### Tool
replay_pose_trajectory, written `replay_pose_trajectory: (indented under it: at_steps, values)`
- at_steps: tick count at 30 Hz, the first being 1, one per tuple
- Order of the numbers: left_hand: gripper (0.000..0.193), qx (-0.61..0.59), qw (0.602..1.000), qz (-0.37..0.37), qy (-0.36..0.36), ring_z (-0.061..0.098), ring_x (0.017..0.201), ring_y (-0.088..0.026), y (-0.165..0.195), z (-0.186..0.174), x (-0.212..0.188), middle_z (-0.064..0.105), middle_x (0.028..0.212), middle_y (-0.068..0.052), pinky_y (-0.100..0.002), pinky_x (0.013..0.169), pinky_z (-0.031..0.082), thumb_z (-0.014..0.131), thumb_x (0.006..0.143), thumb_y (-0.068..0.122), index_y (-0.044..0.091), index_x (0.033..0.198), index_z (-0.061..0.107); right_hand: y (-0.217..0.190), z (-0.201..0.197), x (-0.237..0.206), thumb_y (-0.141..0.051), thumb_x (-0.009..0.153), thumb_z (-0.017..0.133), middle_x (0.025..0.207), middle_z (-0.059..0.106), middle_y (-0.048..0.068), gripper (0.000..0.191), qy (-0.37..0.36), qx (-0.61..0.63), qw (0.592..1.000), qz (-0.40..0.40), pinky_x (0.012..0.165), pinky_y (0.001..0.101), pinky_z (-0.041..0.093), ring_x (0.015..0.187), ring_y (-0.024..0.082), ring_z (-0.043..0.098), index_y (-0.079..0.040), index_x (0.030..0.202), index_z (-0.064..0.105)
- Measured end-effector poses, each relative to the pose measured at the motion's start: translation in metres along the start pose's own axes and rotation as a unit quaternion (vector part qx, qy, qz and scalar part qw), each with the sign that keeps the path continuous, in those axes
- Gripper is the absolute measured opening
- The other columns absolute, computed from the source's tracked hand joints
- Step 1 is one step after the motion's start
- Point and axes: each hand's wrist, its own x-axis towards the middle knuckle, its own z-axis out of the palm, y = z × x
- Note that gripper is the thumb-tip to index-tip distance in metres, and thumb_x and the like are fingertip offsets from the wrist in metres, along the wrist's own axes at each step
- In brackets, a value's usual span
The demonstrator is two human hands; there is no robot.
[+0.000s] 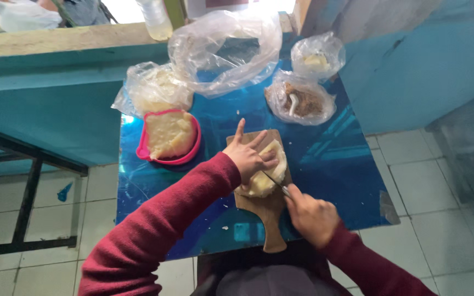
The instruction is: The person cuts a round flat dough on a wooden board into wedge pieces using a knife, then folds and presses the pieces flat by hand. They spoon a brown sugar-like filling from a plastic bag onto a dough piece and fold the dough over the filling to form a filled pastry.
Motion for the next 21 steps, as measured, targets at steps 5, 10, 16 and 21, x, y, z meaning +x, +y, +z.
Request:
replay_pose_trajectory:
  at_steps: [5,10,16,21]
  values:
    - [0.114,-0.012,1.000,-0.020,-0.010,0.015,0.155,-0.033,0.003,0.004,0.000,0.033,0.162,0.008,-0.088,0.105,-0.003,0.094,0.051,0.048,0.039,0.151,0.041,0.007,-0.002,-0.016,-0.028,0.097,0.062,0.067,0.069,0.009,0.023,-0.035,-0.017,0.999,0.014,0.046,0.0424,0.053,0.055,0.031,0.069,-0.012,0.113,0.064]
    - [0.110,0.004,1.000,-0.012,0.001,0.019,0.156,-0.029,0.003,0.006,0.001,0.037,0.159,0.008,-0.088,0.106,-0.003,0.093,0.054,0.044,0.034,0.151,0.042,0.025,-0.040,-0.058,-0.028,0.091,0.064,0.074,0.074,0.009,0.027,-0.036,0.029,0.997,0.056,0.049,0.0387,0.055,0.057,0.029,0.071,-0.013,0.113,0.067]
    - [0.089,-0.049,0.971,-0.026,0.232,0.037,0.148,-0.028,0.007,0.021,-0.024,0.047,0.156,-0.002,-0.079,0.108,0.019,0.085,0.065,0.025,0.031,0.148,0.053,0.059,-0.070,-0.076,-0.028,0.091,0.067,0.085,0.075,0.010,0.028,0.015,0.015,0.991,0.129,0.061,0.0409,0.057,0.070,0.030,0.073,-0.017,0.117,0.071]
    - [0.049,-0.337,0.864,-0.185,0.324,0.063,0.123,-0.033,0.015,0.034,-0.050,0.070,0.130,-0.011,-0.044,0.103,0.051,0.075,0.088,0.032,0.013,0.132,0.067,0.095,-0.032,-0.046,-0.019,0.095,0.064,0.091,0.068,0.008,0.034,0.045,-0.111,0.986,0.116,0.076,0.0437,0.053,0.079,0.027,0.065,-0.009,0.128,0.067]
